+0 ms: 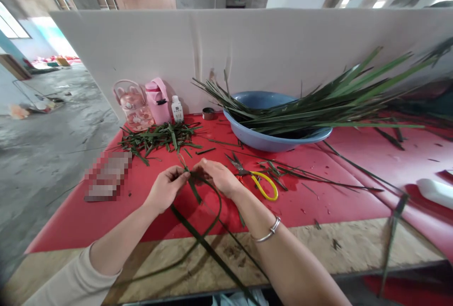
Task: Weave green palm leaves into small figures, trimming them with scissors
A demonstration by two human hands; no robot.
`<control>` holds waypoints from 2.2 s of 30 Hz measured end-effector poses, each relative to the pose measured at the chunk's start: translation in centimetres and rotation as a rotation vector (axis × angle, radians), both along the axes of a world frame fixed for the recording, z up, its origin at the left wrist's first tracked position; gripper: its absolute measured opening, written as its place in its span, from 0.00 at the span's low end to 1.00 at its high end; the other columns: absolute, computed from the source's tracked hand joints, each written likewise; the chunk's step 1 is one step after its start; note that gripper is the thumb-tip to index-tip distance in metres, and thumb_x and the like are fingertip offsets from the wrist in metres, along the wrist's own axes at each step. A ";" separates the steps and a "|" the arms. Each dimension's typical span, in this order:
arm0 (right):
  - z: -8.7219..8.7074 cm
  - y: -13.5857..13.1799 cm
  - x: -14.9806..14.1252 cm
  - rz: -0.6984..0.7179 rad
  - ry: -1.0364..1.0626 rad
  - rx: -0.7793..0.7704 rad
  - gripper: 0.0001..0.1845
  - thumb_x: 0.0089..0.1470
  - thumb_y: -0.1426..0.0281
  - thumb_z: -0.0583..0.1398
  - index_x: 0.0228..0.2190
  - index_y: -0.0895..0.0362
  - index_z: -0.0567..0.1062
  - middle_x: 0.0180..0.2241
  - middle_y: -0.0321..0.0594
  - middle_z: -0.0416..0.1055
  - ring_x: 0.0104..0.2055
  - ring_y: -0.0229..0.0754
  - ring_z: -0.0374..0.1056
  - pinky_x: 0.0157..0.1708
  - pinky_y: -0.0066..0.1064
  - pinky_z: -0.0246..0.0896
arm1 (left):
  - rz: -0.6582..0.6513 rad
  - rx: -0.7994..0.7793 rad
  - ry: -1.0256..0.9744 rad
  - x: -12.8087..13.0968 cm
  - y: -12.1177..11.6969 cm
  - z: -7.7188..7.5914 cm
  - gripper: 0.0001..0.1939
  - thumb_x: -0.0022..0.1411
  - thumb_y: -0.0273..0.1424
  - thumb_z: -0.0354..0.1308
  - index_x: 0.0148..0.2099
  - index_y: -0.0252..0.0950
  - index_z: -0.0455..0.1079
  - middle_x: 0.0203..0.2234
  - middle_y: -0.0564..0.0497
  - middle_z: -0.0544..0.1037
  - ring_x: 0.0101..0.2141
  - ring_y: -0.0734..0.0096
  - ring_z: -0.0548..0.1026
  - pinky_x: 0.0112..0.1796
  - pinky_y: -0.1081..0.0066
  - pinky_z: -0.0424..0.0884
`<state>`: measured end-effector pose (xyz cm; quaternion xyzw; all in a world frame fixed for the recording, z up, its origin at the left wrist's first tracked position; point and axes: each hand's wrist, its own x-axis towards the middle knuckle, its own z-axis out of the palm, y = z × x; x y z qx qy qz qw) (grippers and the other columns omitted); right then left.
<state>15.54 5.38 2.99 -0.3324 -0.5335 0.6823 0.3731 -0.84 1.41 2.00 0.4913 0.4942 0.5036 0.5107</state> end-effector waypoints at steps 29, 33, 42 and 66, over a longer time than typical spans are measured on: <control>-0.1 0.8 2.9 0.362 0.053 -0.074 0.17 0.48 0.69 0.61 0.40 0.58 0.62 0.21 0.35 0.73 0.20 0.33 0.66 0.22 0.23 0.59 | -0.125 -0.041 0.201 -0.8 0.4 -0.5 0.15 0.52 0.40 0.56 0.32 0.32 0.74 0.13 0.57 0.65 0.18 0.79 0.58 0.22 0.76 0.55; 0.7 0.9 3.8 0.542 -0.146 -0.091 0.24 0.46 0.72 0.62 0.45 0.61 0.62 0.23 0.38 0.74 0.22 0.33 0.67 0.23 0.22 0.58 | -0.114 -0.029 0.165 -0.8 0.4 -0.4 0.15 0.52 0.39 0.56 0.35 0.33 0.75 0.18 0.55 0.72 0.21 0.76 0.65 0.26 0.76 0.60; -0.2 2.9 5.0 -0.050 -0.623 0.398 0.13 0.48 0.69 0.57 0.38 0.57 0.71 0.30 0.38 0.74 0.34 0.39 0.69 0.38 0.31 0.61 | -0.095 -0.046 0.134 -0.6 0.4 -0.7 0.16 0.52 0.39 0.57 0.37 0.33 0.75 0.30 0.51 0.78 0.31 0.70 0.71 0.36 0.73 0.64; 2.0 0.6 3.9 0.086 0.075 -0.072 0.15 0.49 0.60 0.59 0.35 0.57 0.70 0.12 0.28 0.60 0.12 0.30 0.53 0.13 0.22 0.47 | 0.069 -0.092 -0.220 -0.6 0.8 -1.1 0.22 0.45 0.42 0.63 0.39 0.32 0.71 0.15 0.59 0.64 0.14 0.85 0.52 0.15 0.78 0.48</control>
